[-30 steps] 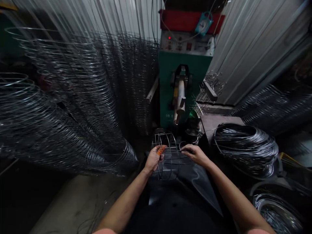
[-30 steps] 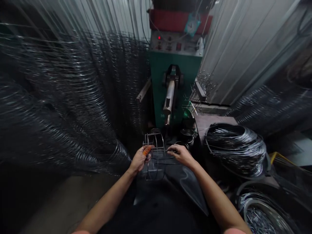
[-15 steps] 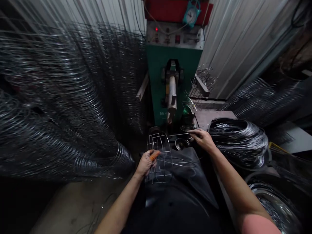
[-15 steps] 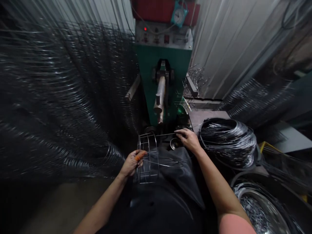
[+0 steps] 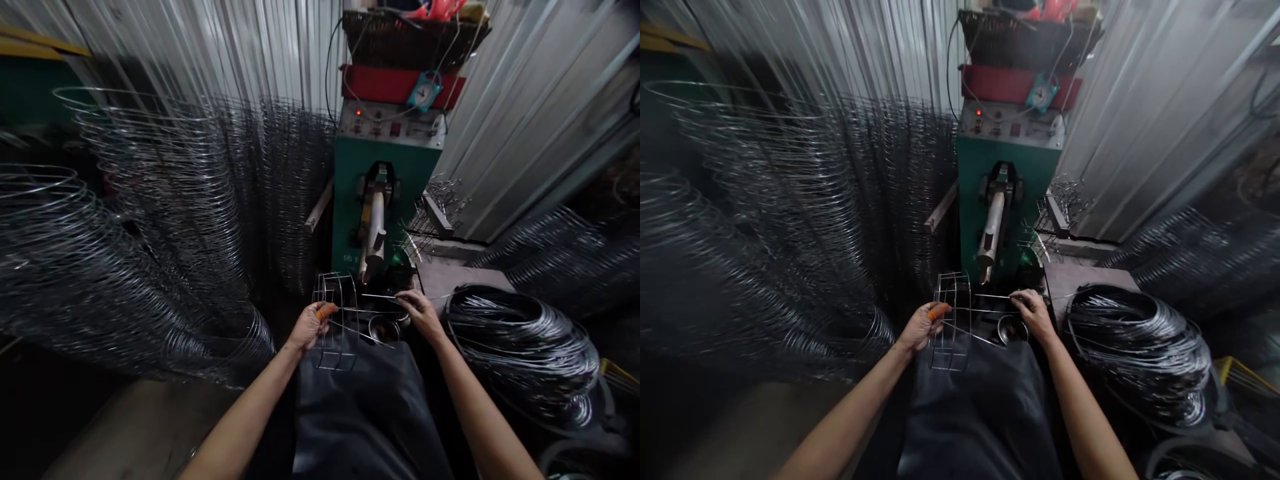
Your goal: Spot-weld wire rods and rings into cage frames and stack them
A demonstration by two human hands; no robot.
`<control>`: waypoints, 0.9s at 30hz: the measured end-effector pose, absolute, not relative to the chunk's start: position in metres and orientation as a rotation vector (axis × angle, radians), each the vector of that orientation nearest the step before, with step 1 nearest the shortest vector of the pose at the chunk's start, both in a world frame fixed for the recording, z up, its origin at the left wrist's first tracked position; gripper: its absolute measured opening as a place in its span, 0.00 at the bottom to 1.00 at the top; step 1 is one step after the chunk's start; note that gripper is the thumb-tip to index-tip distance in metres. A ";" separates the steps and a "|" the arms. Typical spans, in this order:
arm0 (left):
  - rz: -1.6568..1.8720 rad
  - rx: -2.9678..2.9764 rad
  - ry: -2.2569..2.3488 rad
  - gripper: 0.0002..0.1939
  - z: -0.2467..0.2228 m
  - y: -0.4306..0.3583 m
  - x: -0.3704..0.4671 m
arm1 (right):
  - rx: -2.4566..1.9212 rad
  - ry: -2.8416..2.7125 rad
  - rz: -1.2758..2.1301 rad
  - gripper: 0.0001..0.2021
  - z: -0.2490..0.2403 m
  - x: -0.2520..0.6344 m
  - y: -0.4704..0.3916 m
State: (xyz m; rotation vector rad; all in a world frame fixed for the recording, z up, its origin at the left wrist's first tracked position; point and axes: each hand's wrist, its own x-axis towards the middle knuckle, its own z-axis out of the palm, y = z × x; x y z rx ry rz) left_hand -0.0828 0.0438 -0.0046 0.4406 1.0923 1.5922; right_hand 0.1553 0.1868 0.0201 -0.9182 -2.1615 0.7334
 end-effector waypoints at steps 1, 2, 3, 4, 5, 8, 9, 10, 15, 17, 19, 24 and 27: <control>1.596 0.433 1.088 0.20 -0.006 0.048 -0.082 | -0.916 -2.159 0.746 0.13 0.013 0.151 0.187; 1.594 0.424 1.087 0.20 -0.008 0.051 -0.082 | -0.916 -2.159 0.748 0.13 0.007 0.148 0.188; 1.588 0.413 1.087 0.20 -0.009 0.055 -0.081 | -0.914 -2.161 0.742 0.13 0.003 0.144 0.189; 1.579 0.403 1.088 0.20 -0.010 0.058 -0.081 | -0.909 -2.165 0.733 0.13 -0.001 0.142 0.190; 1.573 0.393 1.089 0.20 -0.011 0.060 -0.081 | -0.903 -2.169 0.721 0.13 -0.003 0.140 0.192; 1.568 0.363 1.090 0.21 -0.012 0.068 -0.081 | -0.877 -2.179 0.668 0.13 -0.008 0.138 0.200; 1.569 0.355 1.090 0.21 -0.013 0.071 -0.081 | -0.870 -2.181 0.648 0.13 -0.010 0.138 0.203; 1.567 0.347 1.090 0.21 -0.014 0.074 -0.081 | -0.867 -2.182 0.626 0.13 -0.012 0.139 0.206; 1.567 0.325 1.081 0.21 -0.017 0.086 -0.082 | -0.866 -2.193 0.586 0.12 -0.018 0.144 0.218; 1.573 0.323 1.078 0.22 -0.018 0.090 -0.081 | -0.863 -2.192 0.592 0.12 -0.019 0.145 0.222; 1.573 0.330 1.080 0.21 -0.018 0.093 -0.080 | -0.859 -2.186 0.600 0.12 -0.019 0.145 0.225; 1.545 0.346 1.074 0.20 -0.019 0.098 -0.078 | -0.852 -2.172 0.631 0.12 -0.018 0.147 0.231; 1.551 0.333 1.072 0.21 -0.018 0.100 -0.078 | -0.848 -2.163 0.639 0.12 -0.018 0.149 0.234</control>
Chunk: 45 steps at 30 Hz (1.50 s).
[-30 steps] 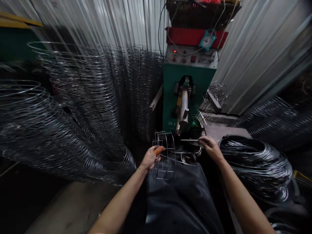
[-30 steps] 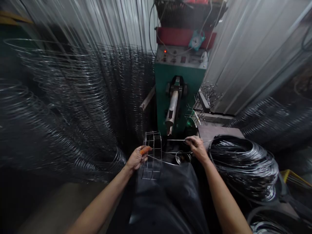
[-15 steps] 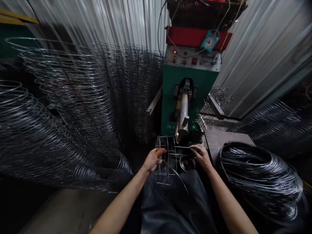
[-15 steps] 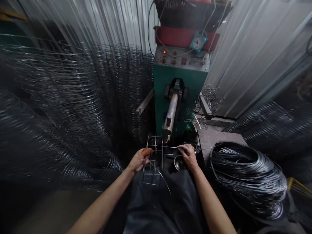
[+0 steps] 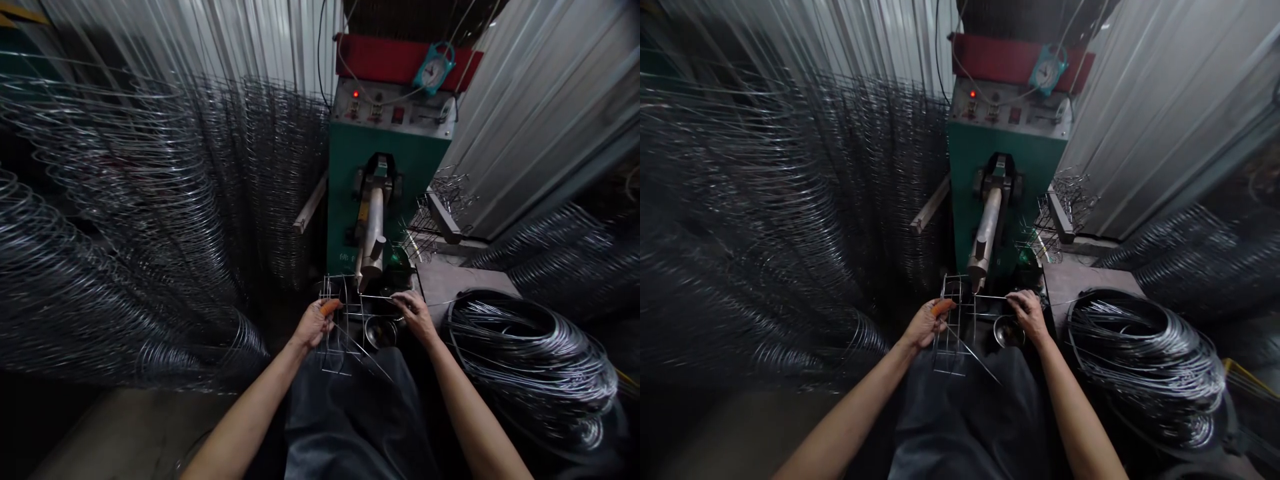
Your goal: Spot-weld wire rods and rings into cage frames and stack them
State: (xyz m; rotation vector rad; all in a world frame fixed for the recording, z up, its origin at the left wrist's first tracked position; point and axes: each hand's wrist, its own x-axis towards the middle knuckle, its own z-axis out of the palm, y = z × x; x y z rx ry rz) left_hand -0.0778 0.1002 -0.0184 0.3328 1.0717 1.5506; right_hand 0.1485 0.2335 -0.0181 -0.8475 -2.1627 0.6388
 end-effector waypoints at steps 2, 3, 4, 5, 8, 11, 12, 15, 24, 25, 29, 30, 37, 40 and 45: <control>1.556 0.328 1.071 0.21 -0.019 0.101 -0.078 | -0.842 -2.156 0.649 0.12 -0.019 0.150 0.235; 1.558 0.325 1.071 0.20 -0.019 0.101 -0.078 | -0.841 -2.154 0.657 0.12 -0.019 0.150 0.236; 1.561 0.321 1.070 0.20 -0.020 0.101 -0.078 | -0.842 -2.153 0.665 0.12 -0.020 0.151 0.236; 1.563 0.317 1.069 0.20 -0.020 0.101 -0.079 | -0.844 -2.156 0.673 0.12 -0.020 0.151 0.237; 1.562 0.311 1.070 0.20 -0.022 0.102 -0.080 | -0.855 -2.166 0.697 0.12 -0.020 0.151 0.238; 1.564 0.315 1.065 0.19 -0.022 0.102 -0.081 | -0.875 -2.172 0.699 0.13 -0.019 0.150 0.238; 1.564 0.311 1.067 0.19 -0.021 0.102 -0.081 | -0.883 -2.172 0.694 0.13 -0.018 0.150 0.238; 1.551 0.294 1.070 0.19 -0.018 0.104 -0.081 | -0.899 -2.177 0.692 0.14 -0.016 0.148 0.238; 1.547 0.280 1.049 0.17 -0.015 0.106 -0.082 | -0.921 -2.175 0.730 0.15 -0.017 0.147 0.241; 1.542 0.281 1.048 0.17 -0.015 0.106 -0.082 | -0.921 -2.176 0.729 0.15 -0.016 0.147 0.240; 1.537 0.272 1.051 0.16 -0.012 0.107 -0.084 | -0.910 -2.193 0.717 0.15 -0.014 0.146 0.239; 1.533 0.269 1.055 0.16 -0.011 0.108 -0.084 | -0.909 -2.194 0.708 0.15 -0.013 0.146 0.239; 1.532 0.260 1.067 0.16 -0.015 0.109 -0.087 | -0.914 -2.189 0.619 0.14 -0.007 0.147 0.237; 1.552 0.273 1.071 0.16 -0.015 0.109 -0.085 | -0.976 -2.144 0.438 0.14 0.010 0.142 0.205; 1.574 0.322 1.080 0.17 -0.013 0.109 -0.071 | -0.902 -2.454 0.645 0.13 0.024 0.105 0.124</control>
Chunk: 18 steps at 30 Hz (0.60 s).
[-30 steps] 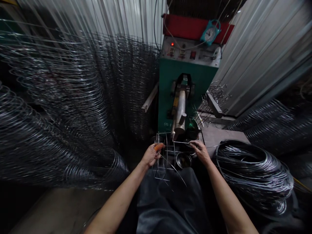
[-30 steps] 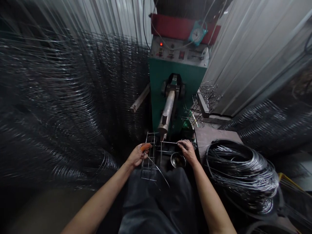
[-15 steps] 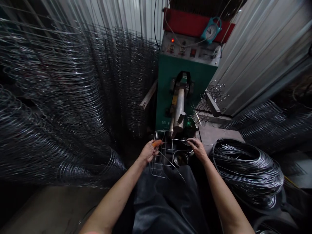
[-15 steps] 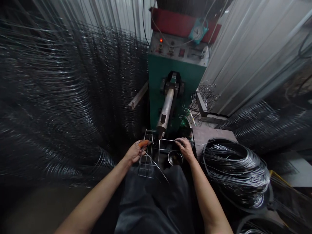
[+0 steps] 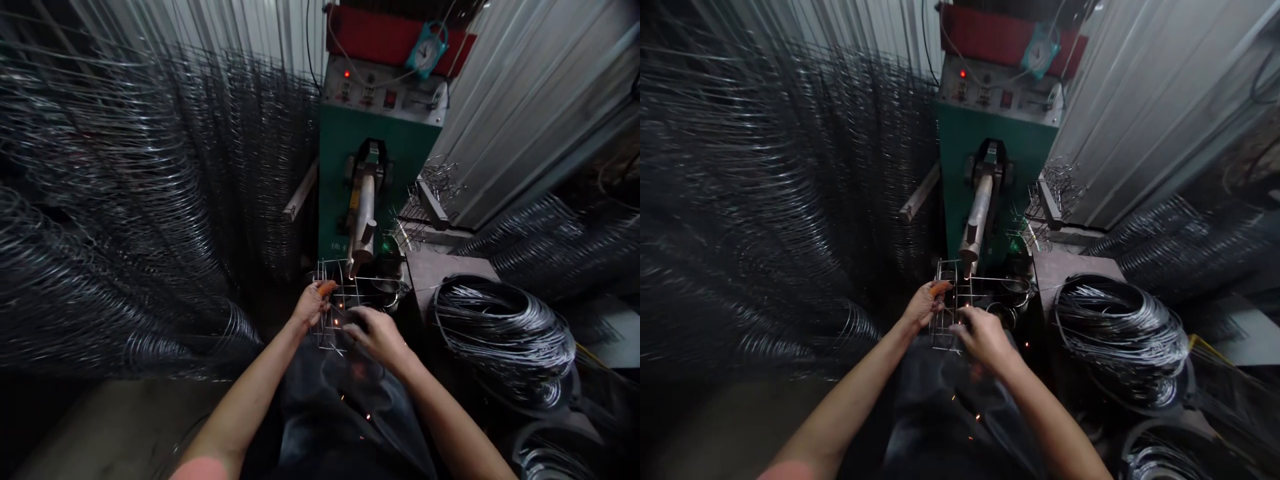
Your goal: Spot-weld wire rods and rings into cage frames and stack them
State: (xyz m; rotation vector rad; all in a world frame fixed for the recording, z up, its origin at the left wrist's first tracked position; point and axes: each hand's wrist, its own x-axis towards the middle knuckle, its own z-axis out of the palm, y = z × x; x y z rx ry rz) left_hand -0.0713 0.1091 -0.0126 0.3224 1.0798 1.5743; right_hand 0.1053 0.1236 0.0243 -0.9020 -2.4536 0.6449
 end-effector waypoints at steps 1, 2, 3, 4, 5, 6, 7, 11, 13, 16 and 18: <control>1.582 0.319 1.078 0.17 -0.013 0.109 -0.068 | -0.897 -2.517 0.666 0.13 0.023 0.096 0.114; 1.587 0.310 1.079 0.17 -0.014 0.108 -0.065 | -0.906 -2.556 0.661 0.14 0.021 0.089 0.109; 1.588 0.299 1.083 0.17 -0.015 0.108 -0.062 | -0.924 -2.573 0.638 0.14 0.018 0.083 0.107; 1.585 0.289 1.088 0.17 -0.016 0.107 -0.061 | -0.948 -2.575 0.607 0.14 0.016 0.081 0.110; 1.585 0.284 1.092 0.17 -0.016 0.106 -0.061 | -0.974 -2.566 0.573 0.13 0.015 0.082 0.115; 1.587 0.285 1.092 0.16 -0.016 0.105 -0.062 | -1.002 -2.547 0.533 0.12 0.015 0.086 0.122; 1.589 0.292 1.087 0.16 -0.015 0.105 -0.063 | -1.030 -2.516 0.489 0.11 0.015 0.092 0.131; 1.592 0.308 1.071 0.15 -0.010 0.106 -0.073 | -1.006 -2.325 0.442 0.11 0.015 0.127 0.167; 1.602 0.294 1.064 0.15 -0.009 0.108 -0.076 | -0.949 -2.237 0.465 0.10 0.010 0.137 0.179; 1.608 0.267 1.059 0.16 -0.009 0.112 -0.077 | -0.915 -2.166 0.441 0.09 0.006 0.140 0.189; 1.621 0.247 1.065 0.16 -0.010 0.115 -0.077 | -0.897 -2.156 0.429 0.09 0.007 0.137 0.193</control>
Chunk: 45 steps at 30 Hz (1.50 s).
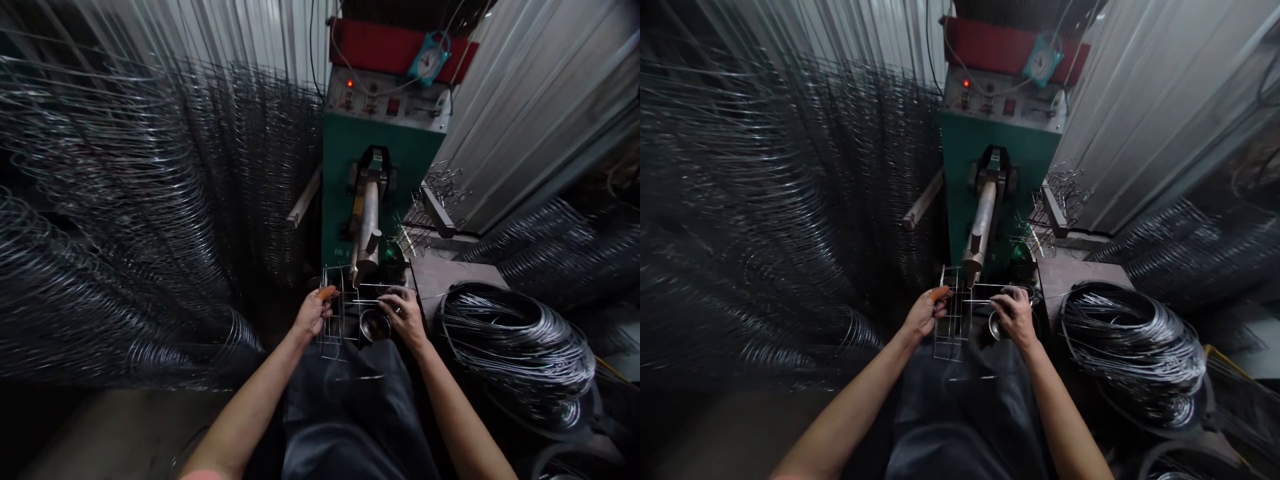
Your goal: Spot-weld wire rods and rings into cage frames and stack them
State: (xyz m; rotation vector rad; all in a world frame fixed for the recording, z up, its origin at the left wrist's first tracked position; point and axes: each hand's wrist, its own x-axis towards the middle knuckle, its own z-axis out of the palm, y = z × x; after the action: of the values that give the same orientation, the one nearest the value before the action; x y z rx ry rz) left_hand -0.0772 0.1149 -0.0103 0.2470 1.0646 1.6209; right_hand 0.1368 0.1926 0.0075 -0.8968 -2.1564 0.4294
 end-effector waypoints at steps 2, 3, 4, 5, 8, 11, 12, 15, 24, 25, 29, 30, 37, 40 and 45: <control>1.647 0.215 1.078 0.17 -0.011 0.118 -0.079 | -0.879 -2.162 0.424 0.09 0.013 0.134 0.198; 1.662 0.198 1.086 0.16 -0.011 0.119 -0.080 | -0.869 -2.180 0.427 0.10 0.016 0.134 0.201; 1.675 0.185 1.095 0.16 -0.010 0.120 -0.082 | -0.856 -2.209 0.433 0.10 0.018 0.134 0.204; 1.684 0.178 1.104 0.16 -0.009 0.121 -0.083 | -0.844 -2.246 0.441 0.10 0.019 0.134 0.207; 1.680 0.206 1.130 0.15 -0.008 0.122 -0.086 | -0.828 -2.328 0.436 0.09 0.015 0.133 0.210; 1.667 0.245 1.139 0.15 -0.008 0.122 -0.085 | -0.870 -2.243 0.372 0.09 0.005 0.132 0.210; 1.668 0.250 1.138 0.15 -0.008 0.121 -0.084 | -0.885 -2.208 0.355 0.08 0.002 0.131 0.209; 1.668 0.240 1.134 0.15 -0.010 0.119 -0.082 | -0.889 -2.185 0.332 0.08 -0.005 0.131 0.210; 1.677 0.245 1.107 0.16 -0.007 0.118 -0.081 | -0.843 -2.241 0.325 0.09 -0.006 0.127 0.216; 1.675 0.242 1.105 0.16 -0.006 0.118 -0.080 | -0.832 -2.244 0.327 0.09 -0.006 0.127 0.216; 1.667 0.222 1.106 0.15 -0.004 0.119 -0.079 | -0.812 -2.243 0.343 0.09 -0.006 0.126 0.218; 1.666 0.220 1.108 0.15 -0.004 0.119 -0.079 | -0.814 -2.241 0.346 0.09 -0.007 0.126 0.219; 1.654 0.222 1.111 0.12 -0.002 0.123 -0.083 | -0.810 -2.250 0.337 0.10 -0.012 0.126 0.226; 1.651 0.226 1.108 0.12 -0.005 0.127 -0.084 | -0.791 -2.255 0.332 0.11 -0.011 0.125 0.229; 1.633 0.229 1.134 0.12 -0.009 0.132 -0.086 | -0.804 -2.265 0.355 0.11 -0.010 0.124 0.233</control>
State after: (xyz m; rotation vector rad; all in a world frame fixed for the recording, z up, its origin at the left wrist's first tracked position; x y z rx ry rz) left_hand -0.0860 0.1324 -0.0095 0.2290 1.1345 1.6332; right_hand 0.1244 0.2333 -0.0101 -0.8041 -2.2651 0.3552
